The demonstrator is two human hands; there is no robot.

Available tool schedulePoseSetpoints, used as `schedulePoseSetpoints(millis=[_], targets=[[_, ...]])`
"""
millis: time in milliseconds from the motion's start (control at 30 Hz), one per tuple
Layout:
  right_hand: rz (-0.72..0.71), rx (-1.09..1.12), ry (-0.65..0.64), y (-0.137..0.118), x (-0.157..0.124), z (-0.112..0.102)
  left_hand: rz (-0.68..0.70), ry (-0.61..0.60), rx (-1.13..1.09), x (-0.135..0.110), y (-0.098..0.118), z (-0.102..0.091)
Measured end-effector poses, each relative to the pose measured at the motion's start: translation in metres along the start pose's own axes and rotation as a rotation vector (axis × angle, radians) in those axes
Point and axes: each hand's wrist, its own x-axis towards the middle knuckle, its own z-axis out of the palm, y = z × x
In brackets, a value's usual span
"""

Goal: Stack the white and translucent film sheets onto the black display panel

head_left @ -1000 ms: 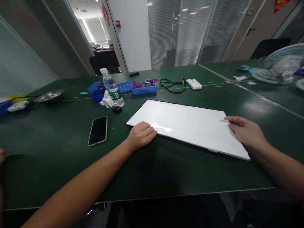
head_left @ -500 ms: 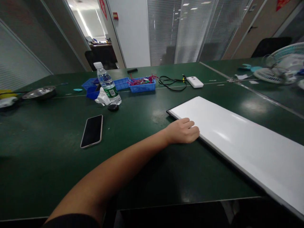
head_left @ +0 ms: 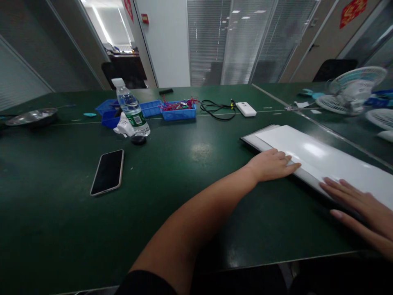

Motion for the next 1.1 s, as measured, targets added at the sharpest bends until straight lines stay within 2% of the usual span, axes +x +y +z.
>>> schedulePoseSetpoints(millis=[100, 267, 400, 533, 700, 833, 967, 1100], targets=[[-0.067, 0.01, -0.033, -0.003, 0.008, 0.01, 0.028, 0.025, 0.005, -0.002, -0.001, -0.006], [-0.04, -0.029, -0.069, 0.001, 0.02, 0.015, 0.065, 0.087, -0.033, -0.006, 0.0, -0.015], [0.008, -0.079, -0.088, 0.01, 0.033, 0.023, 0.059, 0.131, -0.084, -0.005, 0.001, -0.01], [0.065, -0.136, -0.116, 0.015, 0.044, 0.03, 0.052, 0.11, -0.103, -0.005, 0.0, -0.006], [0.05, -0.129, -0.128, 0.012, 0.046, 0.022, 0.04, 0.057, -0.081, -0.004, -0.001, -0.005], [0.034, -0.099, -0.162, -0.003, 0.048, 0.012, -0.02, 0.054, -0.081, -0.002, 0.0, -0.002], [0.091, -0.085, -0.214, -0.015, 0.061, 0.004, -0.046, 0.065, -0.097, -0.001, 0.001, 0.0], [0.173, -0.071, -0.274, -0.008, 0.08, -0.005, -0.032, 0.115, -0.056, -0.003, 0.002, 0.0]])
